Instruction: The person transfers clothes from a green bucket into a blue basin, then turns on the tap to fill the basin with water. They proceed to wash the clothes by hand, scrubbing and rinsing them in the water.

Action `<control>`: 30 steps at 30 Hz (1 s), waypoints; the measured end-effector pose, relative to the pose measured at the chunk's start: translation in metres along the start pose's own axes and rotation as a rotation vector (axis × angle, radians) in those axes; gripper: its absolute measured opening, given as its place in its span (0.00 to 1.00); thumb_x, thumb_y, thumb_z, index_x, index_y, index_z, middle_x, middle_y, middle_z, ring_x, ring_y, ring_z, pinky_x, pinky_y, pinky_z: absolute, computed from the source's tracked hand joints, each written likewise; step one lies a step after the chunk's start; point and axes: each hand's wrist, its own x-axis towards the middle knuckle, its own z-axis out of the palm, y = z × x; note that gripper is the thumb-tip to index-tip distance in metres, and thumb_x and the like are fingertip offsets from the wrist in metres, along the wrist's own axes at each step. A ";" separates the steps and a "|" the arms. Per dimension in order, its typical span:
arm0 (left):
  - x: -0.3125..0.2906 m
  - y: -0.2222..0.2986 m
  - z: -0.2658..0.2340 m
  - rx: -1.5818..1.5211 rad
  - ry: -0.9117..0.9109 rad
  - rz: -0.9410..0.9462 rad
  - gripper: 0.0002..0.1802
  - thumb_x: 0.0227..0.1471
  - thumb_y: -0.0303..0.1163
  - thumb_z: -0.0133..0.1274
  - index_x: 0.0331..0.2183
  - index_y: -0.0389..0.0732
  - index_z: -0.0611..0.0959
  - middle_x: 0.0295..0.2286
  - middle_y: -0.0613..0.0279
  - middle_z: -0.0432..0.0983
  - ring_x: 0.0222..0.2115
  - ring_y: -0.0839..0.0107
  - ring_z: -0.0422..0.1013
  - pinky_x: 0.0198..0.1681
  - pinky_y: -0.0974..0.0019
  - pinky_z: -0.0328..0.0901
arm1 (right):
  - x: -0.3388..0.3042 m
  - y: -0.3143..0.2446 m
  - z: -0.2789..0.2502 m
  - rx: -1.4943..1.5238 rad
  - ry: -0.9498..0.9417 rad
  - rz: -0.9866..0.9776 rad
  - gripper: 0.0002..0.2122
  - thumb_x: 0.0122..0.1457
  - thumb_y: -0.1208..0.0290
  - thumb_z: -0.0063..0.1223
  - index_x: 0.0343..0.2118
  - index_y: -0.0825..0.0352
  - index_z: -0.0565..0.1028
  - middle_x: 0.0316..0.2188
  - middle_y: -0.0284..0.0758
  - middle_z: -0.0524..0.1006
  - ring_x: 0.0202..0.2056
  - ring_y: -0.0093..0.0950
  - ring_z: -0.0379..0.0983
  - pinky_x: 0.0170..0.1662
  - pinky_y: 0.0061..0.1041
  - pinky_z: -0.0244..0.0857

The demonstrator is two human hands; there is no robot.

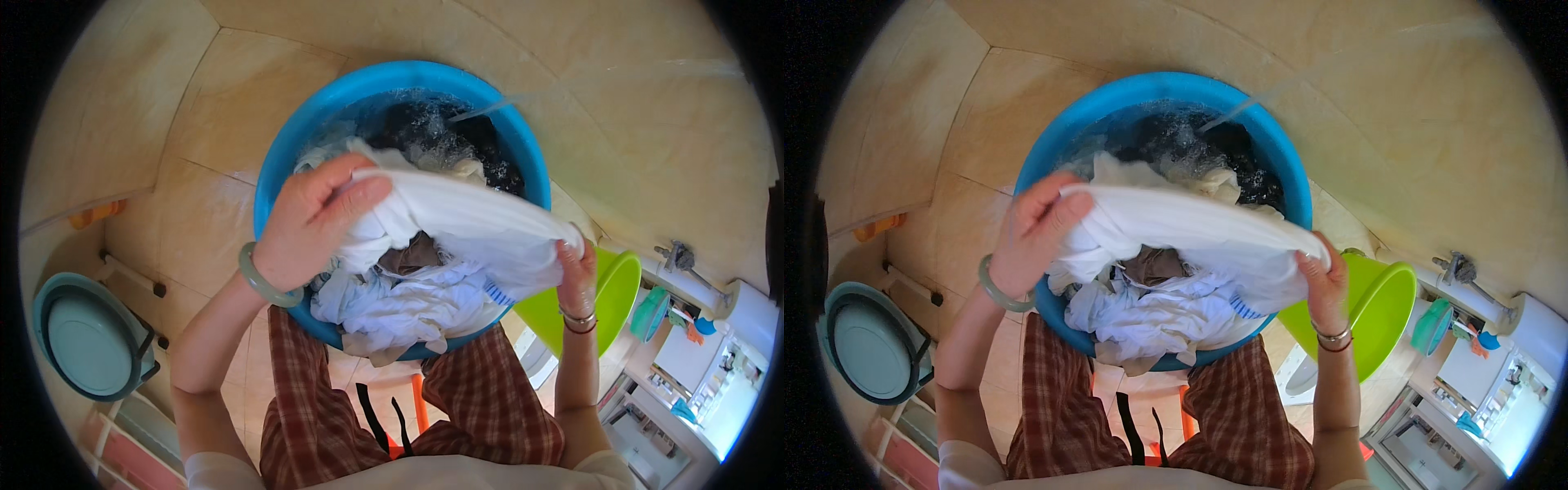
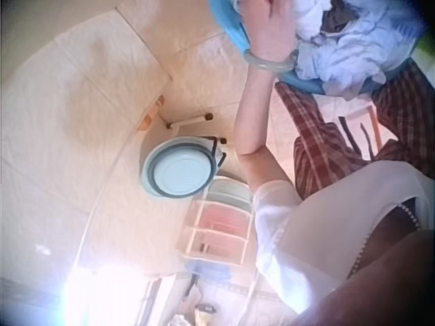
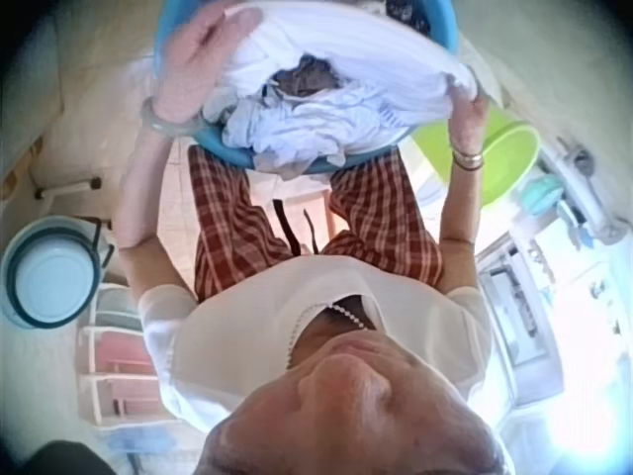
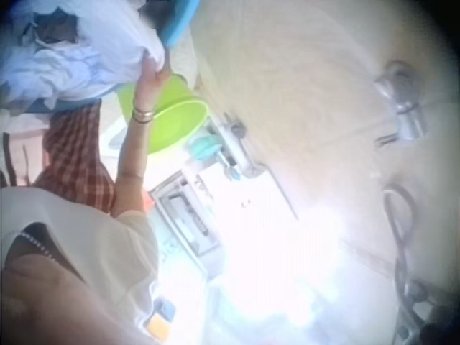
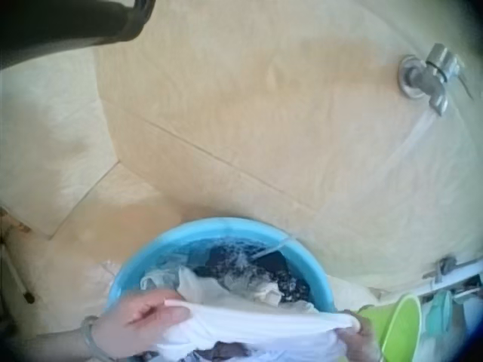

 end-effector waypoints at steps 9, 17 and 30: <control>0.049 -0.038 -0.003 0.621 0.147 0.374 0.11 0.47 0.35 0.55 0.32 0.40 0.77 0.29 0.61 0.72 0.31 0.65 0.68 0.35 0.65 0.62 | 0.056 0.016 0.016 -1.068 0.147 -0.716 0.18 0.44 0.66 0.62 0.39 0.65 0.72 0.34 0.40 0.75 0.36 0.40 0.69 0.38 0.33 0.64; -0.019 -0.042 0.049 0.749 -0.114 0.515 0.12 0.37 0.29 0.59 0.30 0.44 0.78 0.31 0.63 0.72 0.33 0.62 0.68 0.35 0.64 0.62 | 0.010 0.009 0.051 -1.061 -0.152 -0.571 0.21 0.34 0.73 0.64 0.36 0.62 0.71 0.40 0.33 0.71 0.40 0.36 0.66 0.45 0.34 0.58; 0.042 0.019 0.020 0.295 0.150 0.271 0.13 0.47 0.25 0.49 0.38 0.39 0.74 0.35 0.54 0.73 0.36 0.57 0.70 0.38 0.60 0.65 | 0.038 -0.057 0.035 -0.403 0.166 -0.301 0.09 0.54 0.78 0.50 0.39 0.66 0.73 0.31 0.34 0.77 0.31 0.24 0.73 0.35 0.21 0.66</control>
